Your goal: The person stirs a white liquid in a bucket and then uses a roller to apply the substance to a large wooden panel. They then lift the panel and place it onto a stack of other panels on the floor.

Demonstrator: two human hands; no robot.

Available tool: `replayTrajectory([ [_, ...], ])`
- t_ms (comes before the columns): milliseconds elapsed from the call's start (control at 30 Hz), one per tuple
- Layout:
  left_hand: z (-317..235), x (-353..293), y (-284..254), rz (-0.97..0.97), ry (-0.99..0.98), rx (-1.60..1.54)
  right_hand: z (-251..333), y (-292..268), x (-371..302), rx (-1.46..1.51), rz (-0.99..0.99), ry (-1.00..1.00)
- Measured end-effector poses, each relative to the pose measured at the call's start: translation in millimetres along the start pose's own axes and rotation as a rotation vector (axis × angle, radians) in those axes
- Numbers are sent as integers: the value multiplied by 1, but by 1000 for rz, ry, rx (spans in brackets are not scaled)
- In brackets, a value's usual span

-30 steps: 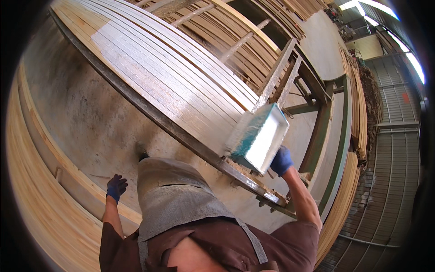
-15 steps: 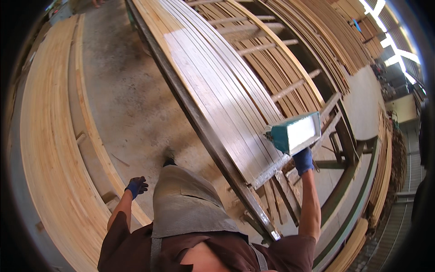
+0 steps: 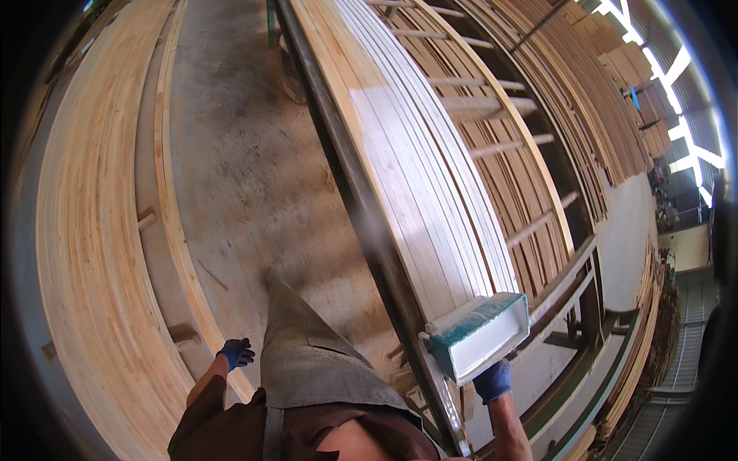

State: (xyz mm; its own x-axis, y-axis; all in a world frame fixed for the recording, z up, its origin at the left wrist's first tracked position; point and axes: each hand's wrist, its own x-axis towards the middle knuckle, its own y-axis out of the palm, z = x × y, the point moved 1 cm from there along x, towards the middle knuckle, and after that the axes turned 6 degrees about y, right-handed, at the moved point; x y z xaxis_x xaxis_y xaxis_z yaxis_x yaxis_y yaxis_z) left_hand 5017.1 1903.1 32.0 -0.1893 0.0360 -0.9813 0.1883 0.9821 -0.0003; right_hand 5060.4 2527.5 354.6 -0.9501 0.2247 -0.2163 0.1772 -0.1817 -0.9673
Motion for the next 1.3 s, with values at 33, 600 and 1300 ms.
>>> replayTrajectory([
  [33, -15, 11, -16, 11, 28, -43, 19, -4, 26, 18, 7, -14],
  [600, -511, 98, -224, -10, 426, -160, 426, -82, 667, -4, -6, -67],
  [1300, -1216, -10, -246, -641, 1693, 1404, 494, -105, 707, -56, 53, 460],
])
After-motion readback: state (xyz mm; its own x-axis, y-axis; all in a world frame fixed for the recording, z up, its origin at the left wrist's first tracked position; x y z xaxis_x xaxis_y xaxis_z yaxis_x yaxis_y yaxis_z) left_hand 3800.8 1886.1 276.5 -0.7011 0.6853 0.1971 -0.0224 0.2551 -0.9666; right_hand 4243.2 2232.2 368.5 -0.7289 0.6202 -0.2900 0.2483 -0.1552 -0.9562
